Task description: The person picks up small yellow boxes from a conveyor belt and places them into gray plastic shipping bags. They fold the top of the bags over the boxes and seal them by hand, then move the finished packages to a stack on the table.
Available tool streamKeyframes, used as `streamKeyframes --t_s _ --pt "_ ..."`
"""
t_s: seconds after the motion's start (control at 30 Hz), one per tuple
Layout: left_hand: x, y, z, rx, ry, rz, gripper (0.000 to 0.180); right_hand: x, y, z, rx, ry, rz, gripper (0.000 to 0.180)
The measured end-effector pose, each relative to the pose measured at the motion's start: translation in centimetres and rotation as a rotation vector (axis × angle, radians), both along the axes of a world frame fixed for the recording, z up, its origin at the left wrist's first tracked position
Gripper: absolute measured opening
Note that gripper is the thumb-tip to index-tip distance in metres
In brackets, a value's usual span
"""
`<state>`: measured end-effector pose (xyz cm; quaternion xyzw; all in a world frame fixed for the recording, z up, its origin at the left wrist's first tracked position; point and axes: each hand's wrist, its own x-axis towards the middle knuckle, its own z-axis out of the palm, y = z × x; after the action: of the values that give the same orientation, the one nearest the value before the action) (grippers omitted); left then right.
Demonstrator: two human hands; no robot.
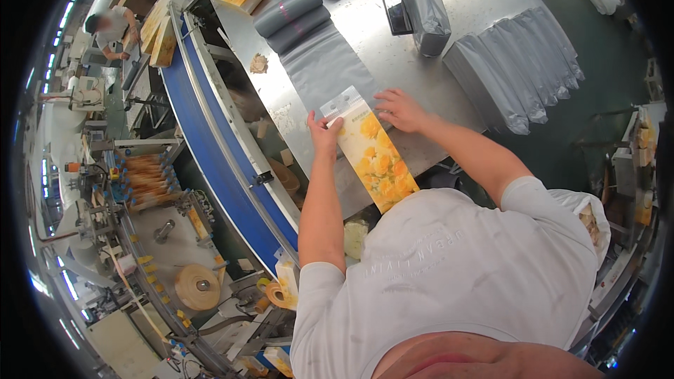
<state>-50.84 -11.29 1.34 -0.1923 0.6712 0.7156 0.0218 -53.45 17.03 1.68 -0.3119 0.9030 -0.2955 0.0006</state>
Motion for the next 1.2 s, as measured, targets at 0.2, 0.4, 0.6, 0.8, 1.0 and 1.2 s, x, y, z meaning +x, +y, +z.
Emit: streamKeyframes --t_s 0.2,0.4,0.6,0.8,1.0,1.2 --pt "-0.1 -0.1 3.0 -0.676 0.065 -0.454 0.063 -3.0 -1.3 1.2 0.34 -0.184 0.06 0.058" --pt "-1.1 6.5 8.3 -1.275 0.216 -0.535 0.055 -2.7 0.1 4.2 0.07 -0.146 0.092 0.071" --pt "3.4 4.0 1.5 -0.544 0.075 -0.186 0.085 1.0 1.3 3.3 -0.131 -0.047 0.226 0.061" --pt "8.9 3.4 3.2 -0.878 0.14 -0.543 0.08 -1.8 -1.4 -2.5 0.032 -0.12 -0.086 0.02" --pt "4.1 -1.4 -0.4 -0.988 0.365 -0.062 0.051 -0.6 -2.4 -1.2 0.155 -0.187 -0.254 0.02" --pt "2.9 -0.8 -1.9 -1.155 0.013 -0.544 0.024 2.3 -1.4 1.0 0.261 -0.353 -0.269 0.026"
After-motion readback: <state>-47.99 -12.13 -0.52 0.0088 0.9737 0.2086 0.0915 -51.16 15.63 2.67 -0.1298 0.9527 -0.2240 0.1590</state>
